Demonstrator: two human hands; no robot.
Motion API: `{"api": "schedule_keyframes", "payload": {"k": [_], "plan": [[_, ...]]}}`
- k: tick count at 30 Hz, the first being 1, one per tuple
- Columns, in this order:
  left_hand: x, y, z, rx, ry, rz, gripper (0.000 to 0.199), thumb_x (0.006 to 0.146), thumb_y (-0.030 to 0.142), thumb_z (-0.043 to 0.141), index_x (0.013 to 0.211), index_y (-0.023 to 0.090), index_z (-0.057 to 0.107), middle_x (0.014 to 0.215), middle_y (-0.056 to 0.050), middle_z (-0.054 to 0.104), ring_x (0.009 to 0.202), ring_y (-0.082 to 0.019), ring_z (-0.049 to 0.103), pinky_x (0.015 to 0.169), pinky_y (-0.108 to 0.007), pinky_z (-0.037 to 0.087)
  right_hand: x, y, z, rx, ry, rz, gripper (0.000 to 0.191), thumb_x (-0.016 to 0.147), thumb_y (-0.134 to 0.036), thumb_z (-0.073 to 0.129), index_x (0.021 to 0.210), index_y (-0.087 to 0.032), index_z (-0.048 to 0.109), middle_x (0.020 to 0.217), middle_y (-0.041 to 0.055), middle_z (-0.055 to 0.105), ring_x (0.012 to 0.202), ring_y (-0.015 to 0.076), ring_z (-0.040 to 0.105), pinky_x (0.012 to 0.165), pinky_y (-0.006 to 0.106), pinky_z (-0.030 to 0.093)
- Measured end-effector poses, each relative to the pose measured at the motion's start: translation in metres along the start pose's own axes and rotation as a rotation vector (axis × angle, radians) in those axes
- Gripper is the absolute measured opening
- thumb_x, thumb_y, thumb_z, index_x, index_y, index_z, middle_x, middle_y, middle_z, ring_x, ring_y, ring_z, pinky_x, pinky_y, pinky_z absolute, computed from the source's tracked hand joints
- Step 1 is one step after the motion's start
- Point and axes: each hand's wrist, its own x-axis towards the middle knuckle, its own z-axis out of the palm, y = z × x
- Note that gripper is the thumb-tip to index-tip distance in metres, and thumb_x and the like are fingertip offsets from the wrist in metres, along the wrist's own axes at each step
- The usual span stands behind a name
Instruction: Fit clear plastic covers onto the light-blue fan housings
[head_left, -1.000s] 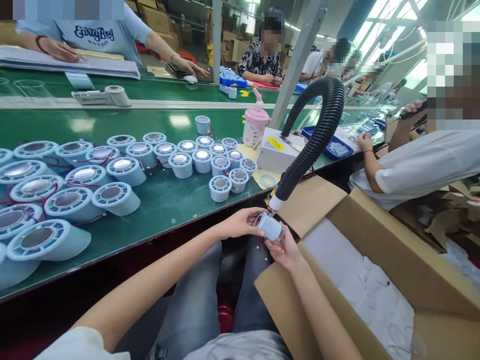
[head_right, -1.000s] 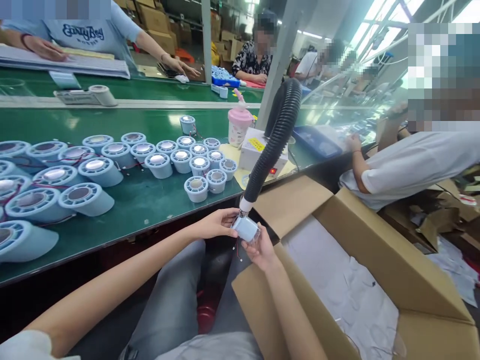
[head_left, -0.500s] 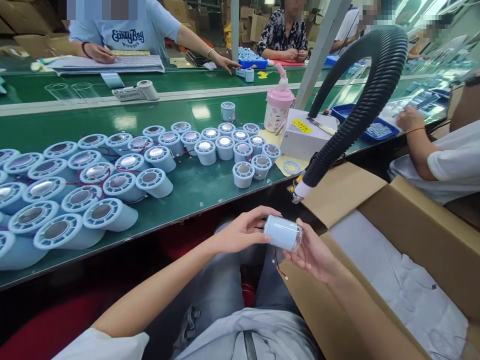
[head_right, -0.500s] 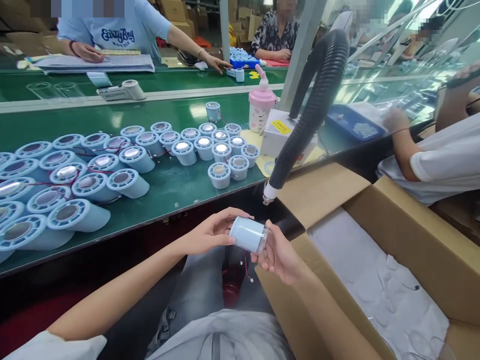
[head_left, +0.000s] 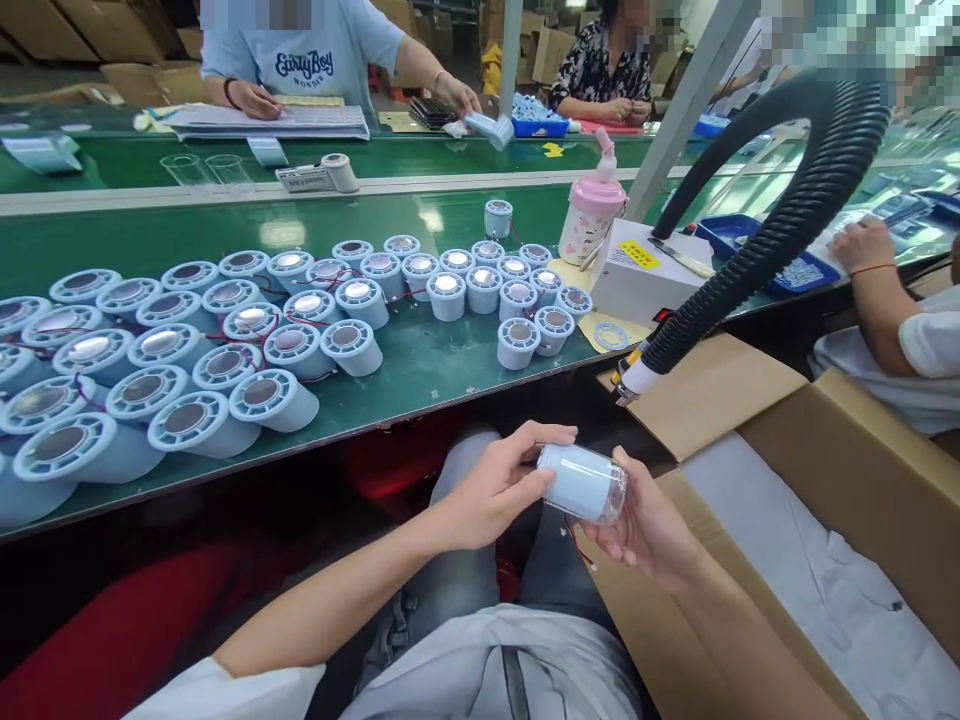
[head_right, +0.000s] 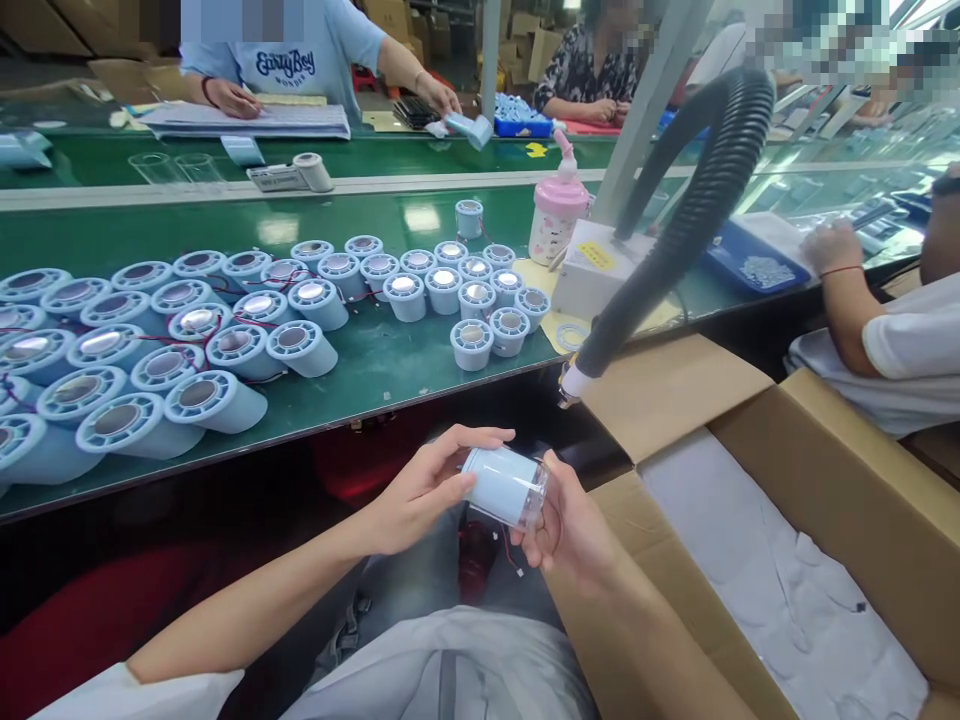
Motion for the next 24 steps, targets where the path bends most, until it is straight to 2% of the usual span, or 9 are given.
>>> {"api": "schedule_keyframes", "payload": {"k": [2,5,8,10,13,17,20,22,24], "plan": [[-0.002,0.001,0.002,0.006,0.03,-0.009,0.029,0.093,0.035,0.049,0.116,0.019,0.052,0.134,-0.012,0.05,0.112,-0.021,0.054,0.087,-0.029,0.046,0.0,0.003,0.002,-0.001,0.001,-0.001,0.06,0.098,-0.052,0.017,0.081,-0.013,0.06,0.047,0.0046,0.062,0.03,0.0078,0.053,0.028,0.01,0.035],[0.0,0.004,0.006,0.016,0.154,-0.011,0.022,0.093,0.034,0.048,0.101,0.016,0.056,0.121,-0.011,0.06,0.107,-0.019,0.057,0.086,-0.028,0.045,0.002,0.007,0.005,-0.013,-0.022,-0.007,0.056,0.098,-0.05,0.019,0.083,-0.013,0.058,0.05,0.0052,0.063,0.032,0.008,0.055,0.029,0.009,0.036],[0.004,0.004,0.01,-0.005,0.262,-0.08,0.024,0.093,0.034,0.049,0.083,0.014,0.055,0.106,-0.01,0.067,0.095,-0.018,0.06,0.08,-0.027,0.044,0.003,0.01,0.008,-0.018,-0.045,-0.007,0.053,0.097,-0.051,0.021,0.078,-0.014,0.055,0.05,0.0064,0.063,0.032,0.0087,0.055,0.029,0.01,0.036],[0.005,0.003,0.009,-0.047,0.282,-0.131,0.027,0.092,0.036,0.051,0.078,0.014,0.054,0.1,-0.009,0.069,0.09,-0.017,0.061,0.078,-0.027,0.044,0.003,0.012,0.01,-0.02,-0.051,-0.001,0.054,0.097,-0.051,0.022,0.076,-0.014,0.055,0.05,0.0066,0.063,0.033,0.0086,0.055,0.029,0.01,0.037],[0.002,0.001,0.003,-0.156,0.232,-0.171,0.029,0.092,0.04,0.05,0.086,0.013,0.059,0.106,-0.011,0.068,0.095,-0.019,0.061,0.081,-0.029,0.045,0.001,0.011,0.011,-0.024,-0.038,0.029,0.058,0.098,-0.05,0.018,0.075,-0.014,0.057,0.049,0.0056,0.063,0.032,0.0073,0.054,0.029,0.009,0.036],[-0.009,0.006,-0.011,-0.258,0.016,-0.128,0.037,0.087,0.039,0.058,0.116,0.017,0.06,0.13,-0.012,0.056,0.111,-0.024,0.056,0.09,-0.034,0.046,-0.002,0.007,0.011,-0.014,-0.024,0.106,0.061,0.098,-0.051,0.018,0.077,-0.013,0.061,0.05,0.0048,0.063,0.033,0.0069,0.055,0.03,0.009,0.038],[-0.018,0.012,-0.019,-0.161,-0.107,-0.101,0.062,0.074,0.027,0.074,0.132,0.023,0.051,0.138,-0.011,0.048,0.123,-0.025,0.05,0.101,-0.037,0.043,-0.004,0.008,0.011,-0.007,-0.074,0.128,0.063,0.098,-0.053,0.019,0.077,-0.012,0.063,0.051,0.0054,0.064,0.034,0.0076,0.057,0.03,0.01,0.039],[-0.023,0.014,-0.021,-0.062,-0.113,-0.07,0.075,0.066,0.019,0.08,0.134,0.026,0.049,0.139,-0.01,0.047,0.127,-0.026,0.046,0.105,-0.037,0.041,-0.004,0.009,0.012,-0.005,-0.118,0.14,0.067,0.097,-0.054,0.018,0.076,-0.011,0.064,0.052,0.006,0.065,0.035,0.0078,0.057,0.03,0.009,0.038],[-0.026,0.014,-0.021,0.006,-0.098,-0.036,0.077,0.064,0.017,0.081,0.134,0.028,0.05,0.139,-0.009,0.047,0.129,-0.026,0.046,0.104,-0.036,0.043,-0.004,0.011,0.014,-0.005,-0.146,0.155,0.07,0.097,-0.055,0.016,0.076,-0.011,0.065,0.053,0.006,0.065,0.036,0.0078,0.059,0.03,0.009,0.038]]}}
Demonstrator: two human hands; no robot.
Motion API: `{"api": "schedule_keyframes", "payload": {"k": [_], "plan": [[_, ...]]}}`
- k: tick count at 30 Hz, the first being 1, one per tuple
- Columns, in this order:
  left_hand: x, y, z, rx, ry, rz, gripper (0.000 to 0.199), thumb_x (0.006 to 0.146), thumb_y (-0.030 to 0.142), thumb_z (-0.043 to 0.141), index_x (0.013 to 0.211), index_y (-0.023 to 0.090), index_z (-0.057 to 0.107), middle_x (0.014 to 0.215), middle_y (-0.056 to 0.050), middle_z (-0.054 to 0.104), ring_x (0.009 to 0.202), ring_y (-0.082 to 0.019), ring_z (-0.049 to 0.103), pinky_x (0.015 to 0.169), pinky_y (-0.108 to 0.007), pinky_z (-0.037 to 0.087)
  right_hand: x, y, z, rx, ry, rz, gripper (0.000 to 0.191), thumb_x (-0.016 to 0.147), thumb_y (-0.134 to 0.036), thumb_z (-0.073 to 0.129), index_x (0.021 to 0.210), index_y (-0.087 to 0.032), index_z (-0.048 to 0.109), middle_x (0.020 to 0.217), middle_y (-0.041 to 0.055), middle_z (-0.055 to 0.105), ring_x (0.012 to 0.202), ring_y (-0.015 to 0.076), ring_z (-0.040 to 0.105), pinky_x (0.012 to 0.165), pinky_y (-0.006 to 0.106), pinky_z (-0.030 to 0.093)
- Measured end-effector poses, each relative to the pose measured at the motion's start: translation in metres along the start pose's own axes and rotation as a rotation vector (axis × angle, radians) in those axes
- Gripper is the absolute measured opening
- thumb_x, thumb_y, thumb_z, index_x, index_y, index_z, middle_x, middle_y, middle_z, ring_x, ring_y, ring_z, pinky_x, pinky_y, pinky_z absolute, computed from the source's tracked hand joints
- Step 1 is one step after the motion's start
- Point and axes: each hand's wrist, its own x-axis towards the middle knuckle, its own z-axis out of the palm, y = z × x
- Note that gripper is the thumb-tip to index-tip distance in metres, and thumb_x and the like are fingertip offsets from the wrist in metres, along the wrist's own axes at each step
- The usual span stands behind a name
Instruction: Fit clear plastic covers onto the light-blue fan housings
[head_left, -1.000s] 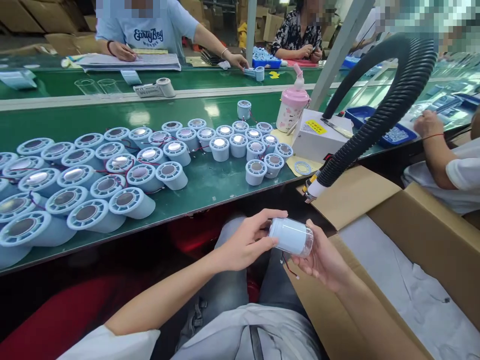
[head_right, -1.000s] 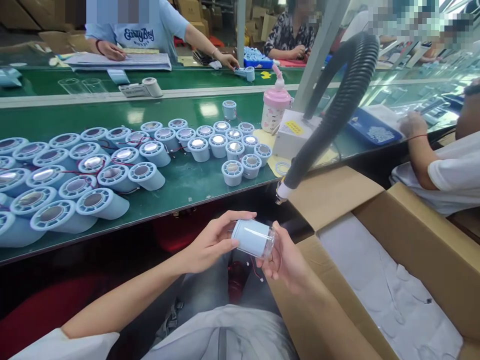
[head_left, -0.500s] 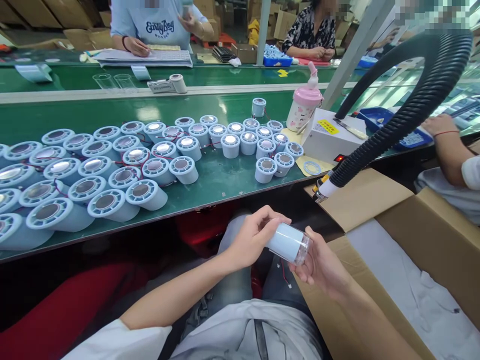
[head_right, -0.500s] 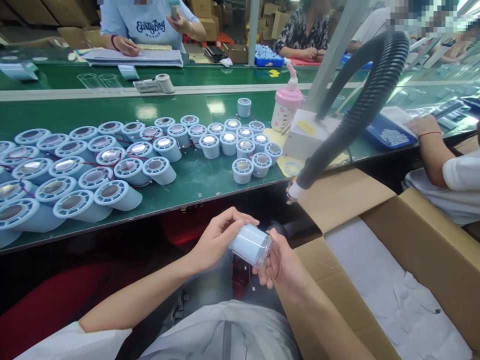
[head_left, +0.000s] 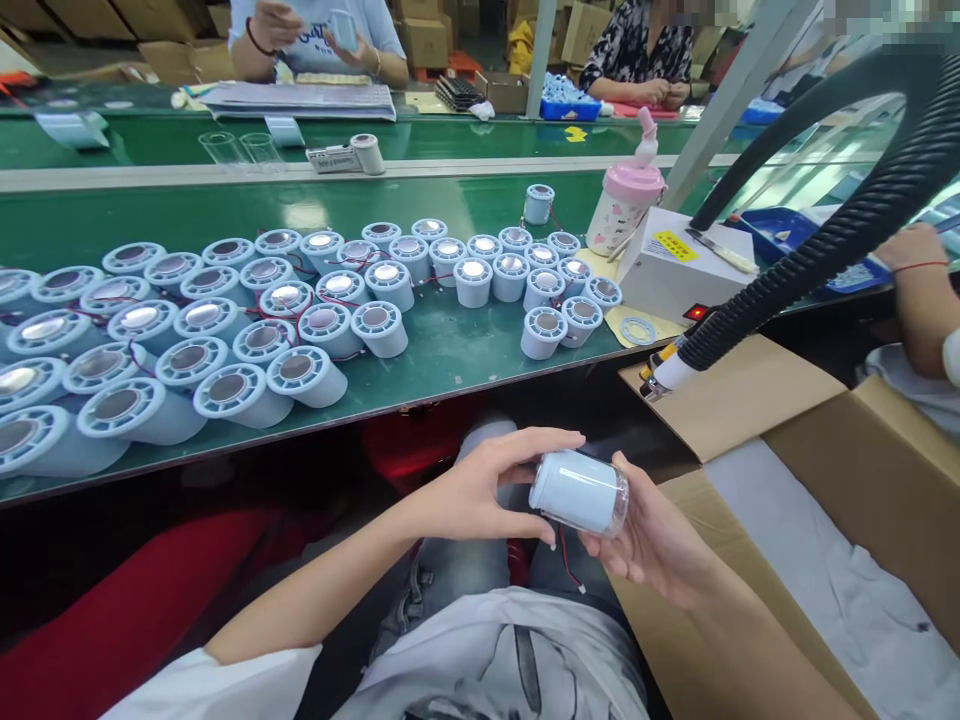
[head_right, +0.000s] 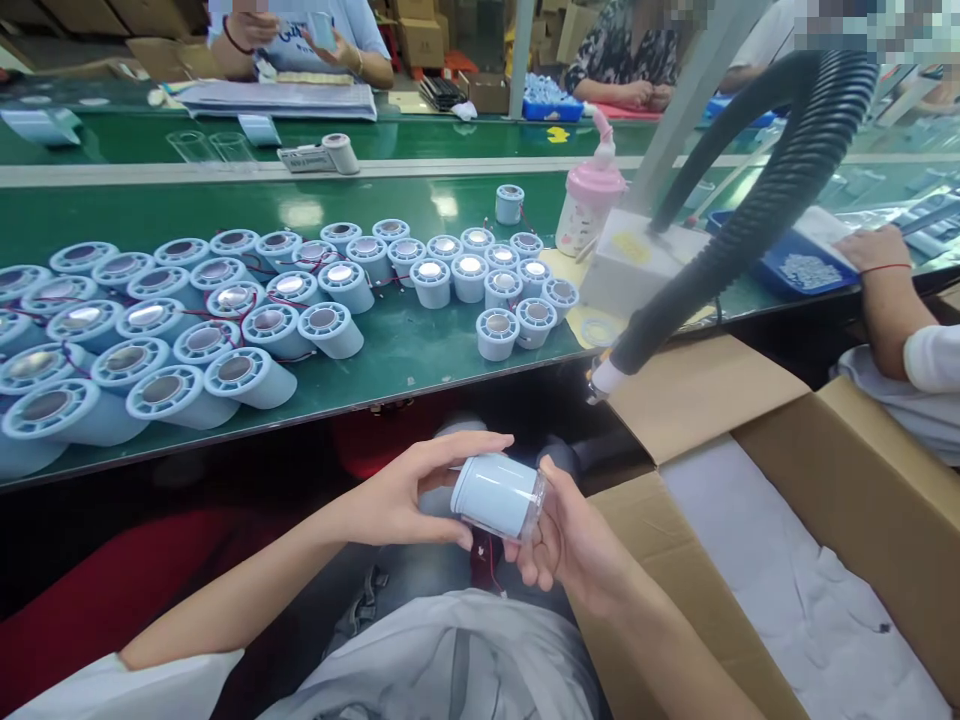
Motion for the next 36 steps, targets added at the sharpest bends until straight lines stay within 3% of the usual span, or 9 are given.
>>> {"api": "schedule_keyframes", "payload": {"k": [9,11,13,16,19,24,28,33,36], "plan": [[-0.012,0.006,0.009,0.055,0.048,-0.067,0.067,0.072,0.023,0.076,0.133,0.025,0.049,0.126,-0.009,0.055,0.11,-0.02,0.058,0.089,-0.028,0.054,-0.002,0.006,0.005,-0.131,-0.073,0.087,0.084,0.092,-0.066,0.007,0.068,-0.009,0.064,0.051,0.0053,0.059,0.035,0.0079,0.056,0.029,0.011,0.036],[-0.014,0.009,0.011,0.001,0.069,-0.135,0.066,0.074,0.024,0.074,0.134,0.023,0.046,0.119,-0.009,0.058,0.102,-0.019,0.062,0.087,-0.029,0.055,-0.003,0.011,0.001,-0.243,-0.082,-0.083,0.078,0.084,-0.076,0.022,0.086,-0.011,0.064,0.061,0.006,0.064,0.044,0.012,0.061,0.034,0.016,0.044],[-0.017,0.011,0.013,-0.051,0.095,-0.184,0.067,0.075,0.024,0.073,0.135,0.022,0.044,0.115,-0.009,0.059,0.098,-0.019,0.064,0.084,-0.031,0.055,-0.004,0.015,-0.004,-0.426,-0.006,-0.406,0.071,0.078,-0.077,0.041,0.113,-0.017,0.058,0.093,0.0109,0.069,0.072,0.0192,0.069,0.054,0.026,0.057],[-0.019,0.012,0.013,-0.074,0.109,-0.234,0.066,0.076,0.028,0.072,0.135,0.021,0.043,0.11,-0.01,0.061,0.092,-0.02,0.065,0.078,-0.031,0.056,-0.009,0.017,-0.01,-0.844,0.122,-0.909,0.071,0.075,-0.05,0.071,0.137,-0.032,0.041,0.147,0.0088,0.039,0.125,0.0275,0.05,0.099,0.042,0.047],[-0.021,0.012,0.01,-0.048,0.079,-0.253,0.069,0.076,0.031,0.072,0.137,0.021,0.043,0.105,-0.01,0.065,0.086,-0.02,0.067,0.075,-0.032,0.056,-0.014,0.016,-0.011,-1.13,0.082,-1.093,0.064,0.077,-0.018,0.074,0.132,-0.039,0.048,0.147,0.0032,0.041,0.132,0.0278,0.043,0.107,0.047,0.04],[-0.024,0.011,0.003,0.078,0.026,-0.043,0.075,0.066,0.023,0.081,0.134,0.027,0.051,0.139,-0.011,0.05,0.126,-0.028,0.048,0.103,-0.039,0.044,-0.016,0.015,-0.005,-0.661,0.063,-0.69,0.042,0.081,-0.031,0.069,0.122,-0.035,0.061,0.122,0.0037,0.065,0.108,0.023,0.063,0.084,0.033,0.057],[-0.028,0.007,0.002,-0.045,-0.006,-0.086,0.071,0.072,0.018,0.075,0.136,0.028,0.048,0.141,-0.01,0.048,0.124,-0.026,0.051,0.102,-0.039,0.047,-0.016,0.013,0.003,-0.522,0.097,-0.585,0.041,0.07,-0.025,0.079,0.109,-0.035,0.07,0.1,0.0007,0.072,0.082,0.019,0.068,0.068,0.027,0.059],[-0.031,-0.002,0.005,-0.099,-0.01,-0.11,0.074,0.072,0.014,0.075,0.138,0.031,0.045,0.147,-0.007,0.041,0.131,-0.027,0.045,0.105,-0.039,0.044,-0.018,0.013,0.004,-0.601,0.123,-0.537,0.048,0.067,-0.01,0.075,0.108,-0.034,0.071,0.118,0.0009,0.066,0.064,0.0154,0.066,0.057,0.03,0.06],[-0.032,-0.01,0.006,-0.121,-0.016,-0.102,0.074,0.071,0.015,0.075,0.137,0.033,0.046,0.151,-0.006,0.034,0.137,-0.029,0.037,0.107,-0.042,0.042,-0.016,0.018,0.0,-0.636,0.131,-0.518,0.048,0.068,-0.01,0.075,0.109,-0.035,0.071,0.125,0.0004,0.062,0.076,0.0201,0.07,0.069,0.035,0.062]]}}
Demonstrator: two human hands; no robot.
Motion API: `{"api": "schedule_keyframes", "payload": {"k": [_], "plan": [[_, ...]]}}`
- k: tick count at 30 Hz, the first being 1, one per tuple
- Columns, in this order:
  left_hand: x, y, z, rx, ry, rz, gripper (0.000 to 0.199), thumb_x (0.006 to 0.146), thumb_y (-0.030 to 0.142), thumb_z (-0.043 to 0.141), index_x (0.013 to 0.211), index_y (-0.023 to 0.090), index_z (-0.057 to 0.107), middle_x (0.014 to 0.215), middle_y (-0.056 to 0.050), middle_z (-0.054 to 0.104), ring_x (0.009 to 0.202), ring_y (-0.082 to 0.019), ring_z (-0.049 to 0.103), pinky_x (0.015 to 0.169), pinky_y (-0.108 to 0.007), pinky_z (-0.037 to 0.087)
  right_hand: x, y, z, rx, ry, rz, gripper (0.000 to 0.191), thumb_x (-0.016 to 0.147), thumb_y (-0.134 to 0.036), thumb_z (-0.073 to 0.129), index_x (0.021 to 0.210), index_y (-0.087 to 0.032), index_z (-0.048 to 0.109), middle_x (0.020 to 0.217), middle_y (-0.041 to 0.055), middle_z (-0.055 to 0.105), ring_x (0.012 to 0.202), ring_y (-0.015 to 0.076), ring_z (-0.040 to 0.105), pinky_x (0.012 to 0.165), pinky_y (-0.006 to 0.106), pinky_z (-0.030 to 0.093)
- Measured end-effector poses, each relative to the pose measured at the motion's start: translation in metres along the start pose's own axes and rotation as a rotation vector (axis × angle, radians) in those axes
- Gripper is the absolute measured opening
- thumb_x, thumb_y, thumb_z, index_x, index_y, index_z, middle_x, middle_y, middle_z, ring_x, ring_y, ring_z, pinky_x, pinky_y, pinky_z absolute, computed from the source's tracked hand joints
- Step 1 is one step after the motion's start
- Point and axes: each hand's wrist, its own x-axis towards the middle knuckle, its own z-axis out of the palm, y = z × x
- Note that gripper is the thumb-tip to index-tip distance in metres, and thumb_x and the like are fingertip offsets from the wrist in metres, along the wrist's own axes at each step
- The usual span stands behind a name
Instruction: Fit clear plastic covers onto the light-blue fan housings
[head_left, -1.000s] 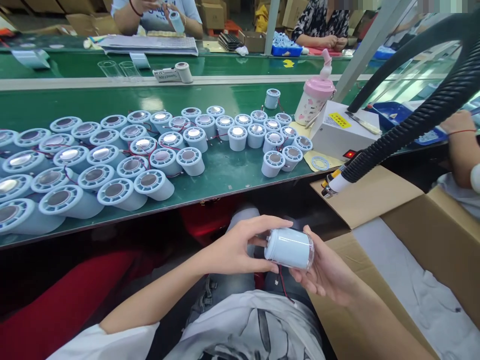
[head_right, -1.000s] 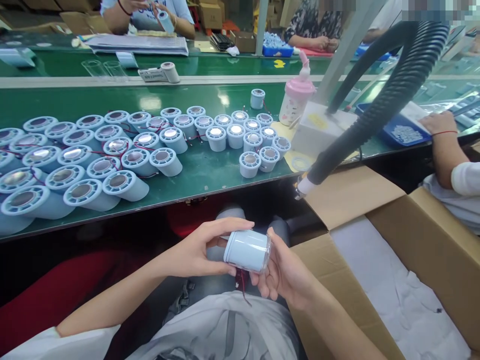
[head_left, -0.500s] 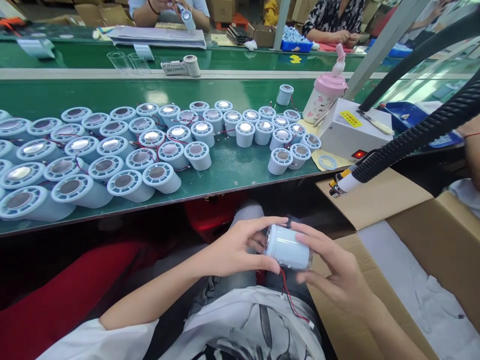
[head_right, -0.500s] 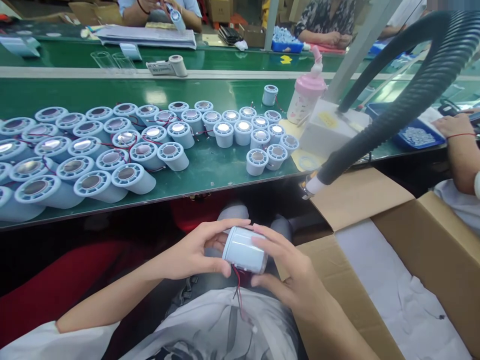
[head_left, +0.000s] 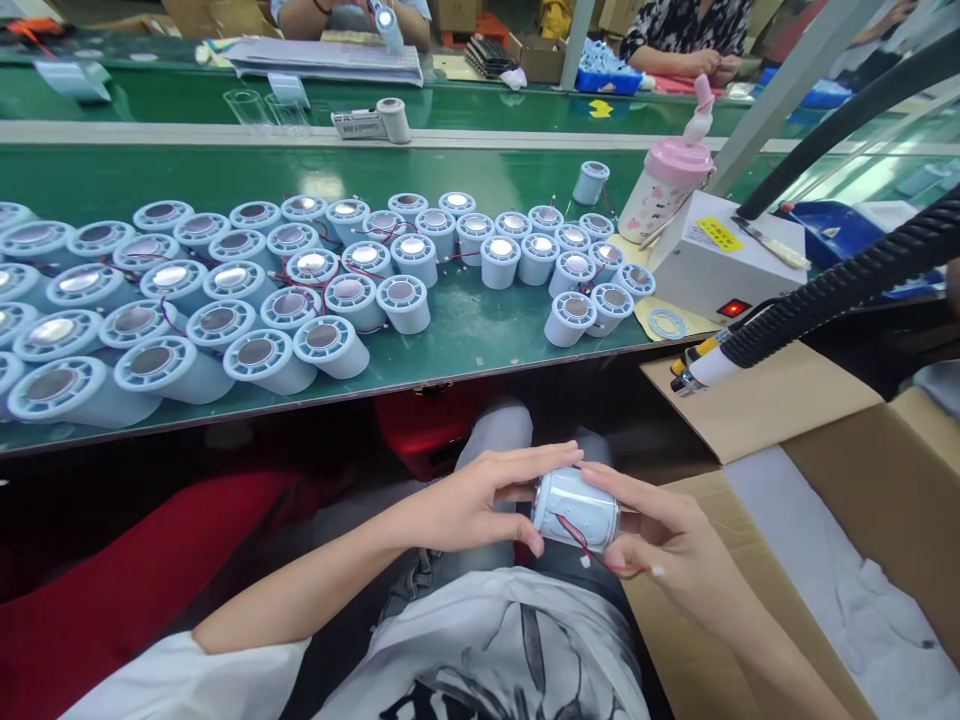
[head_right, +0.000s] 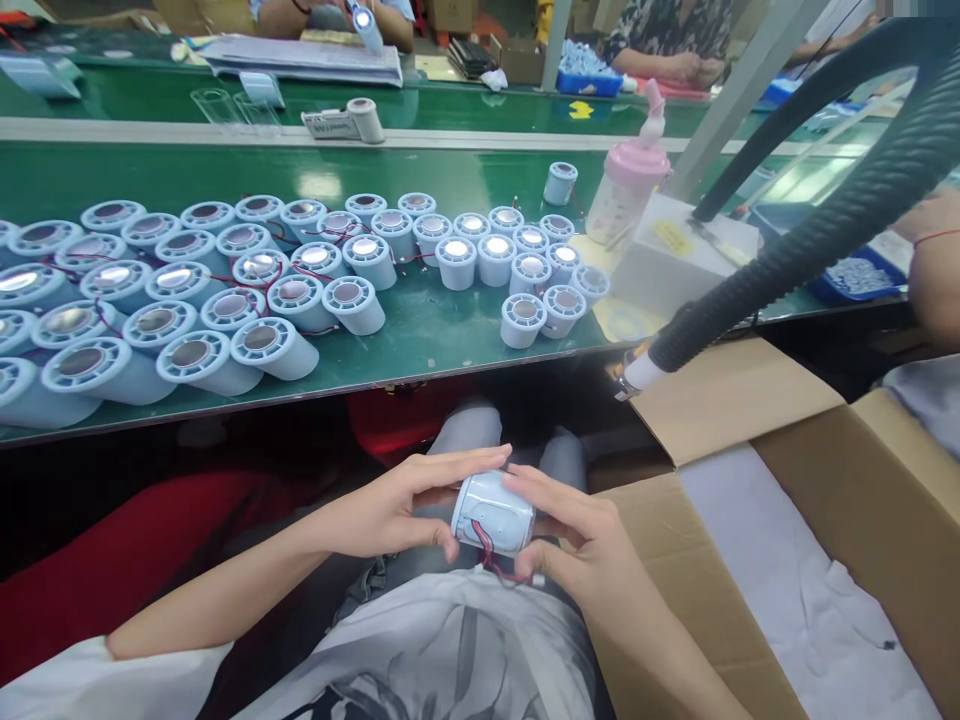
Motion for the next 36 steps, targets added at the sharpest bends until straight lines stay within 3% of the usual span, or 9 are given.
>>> {"api": "schedule_keyframes", "payload": {"k": [4,7,14,20,23,28,31,33,36], "plan": [[-0.001,-0.007,-0.001,-0.122,-0.019,-0.031,0.079,0.075,0.018,0.073,0.143,0.031,0.035,0.15,-0.01,0.036,0.134,-0.027,0.041,0.11,-0.044,0.037,0.0,0.012,0.001,-0.179,0.041,-0.193,0.05,0.068,-0.015,0.079,0.113,-0.036,0.068,0.131,0.0021,0.059,0.118,0.0296,0.056,0.094,0.044,0.054],[-0.002,-0.004,-0.001,-0.156,-0.004,-0.138,0.073,0.082,0.024,0.067,0.145,0.027,0.029,0.136,-0.014,0.049,0.117,-0.023,0.056,0.1,-0.044,0.046,-0.001,0.018,0.004,-0.288,0.087,-0.364,0.051,0.071,-0.014,0.077,0.116,-0.036,0.064,0.132,0.0032,0.058,0.126,0.0276,0.049,0.105,0.047,0.044],[-0.008,0.01,0.006,0.013,0.112,0.057,0.066,0.068,0.013,0.076,0.127,0.023,0.046,0.131,-0.011,0.049,0.119,-0.024,0.053,0.102,-0.04,0.044,-0.003,0.006,0.018,0.052,0.027,-0.142,0.072,0.068,-0.037,0.081,0.131,-0.036,0.046,0.14,0.0065,0.047,0.127,0.0258,0.047,0.1,0.038,0.047],[-0.018,0.013,-0.002,0.083,0.138,0.129,0.073,0.064,0.018,0.081,0.126,0.024,0.045,0.128,-0.01,0.046,0.12,-0.024,0.05,0.103,-0.039,0.043,-0.007,-0.003,0.032,0.037,0.097,-0.204,0.057,0.069,-0.019,0.08,0.12,-0.032,0.058,0.127,0.0052,0.058,0.117,0.0226,0.054,0.098,0.036,0.048],[-0.02,0.014,-0.012,0.056,0.082,0.022,0.081,0.061,0.032,0.083,0.13,0.023,0.041,0.124,-0.011,0.05,0.114,-0.024,0.053,0.1,-0.04,0.043,-0.008,-0.001,0.036,-0.083,0.156,-0.339,0.058,0.067,-0.011,0.079,0.117,-0.033,0.061,0.128,0.0051,0.057,0.122,0.023,0.052,0.101,0.036,0.046],[-0.007,0.011,-0.014,-0.25,-0.154,-0.157,0.055,0.077,0.048,0.066,0.118,0.019,0.043,0.098,-0.005,0.06,0.078,-0.015,0.063,0.071,-0.032,0.052,-0.002,-0.005,0.038,-0.259,0.102,-0.489,0.051,0.073,-0.011,0.073,0.116,-0.035,0.059,0.132,0.0065,0.054,0.122,0.0249,0.052,0.098,0.039,0.049],[0.001,0.01,-0.007,-0.234,-0.036,-0.074,0.059,0.072,0.032,0.074,0.119,0.02,0.041,0.109,-0.007,0.057,0.091,-0.017,0.062,0.079,-0.032,0.051,-0.003,-0.004,0.017,-0.402,0.181,-0.456,0.058,0.079,-0.018,0.069,0.13,-0.035,0.046,0.151,0.0059,0.03,0.136,0.027,0.036,0.108,0.046,0.038],[0.004,0.011,-0.003,-0.12,0.053,-0.03,0.071,0.067,0.02,0.076,0.126,0.023,0.037,0.121,-0.009,0.052,0.105,-0.019,0.058,0.089,-0.034,0.049,-0.013,0.007,-0.018,-0.471,0.389,-0.382,0.06,0.082,-0.028,0.064,0.136,-0.032,0.038,0.155,0.006,0.021,0.139,0.0274,0.029,0.113,0.05,0.029],[0.006,0.014,0.002,0.004,0.093,0.015,0.082,0.063,0.01,0.075,0.131,0.025,0.032,0.129,-0.01,0.047,0.115,-0.021,0.054,0.098,-0.036,0.046,-0.047,0.04,-0.087,-0.63,0.801,-0.128,0.053,0.081,-0.041,0.061,0.129,-0.025,0.045,0.151,0.0093,0.027,0.139,0.0296,0.028,0.112,0.053,0.027]]}}
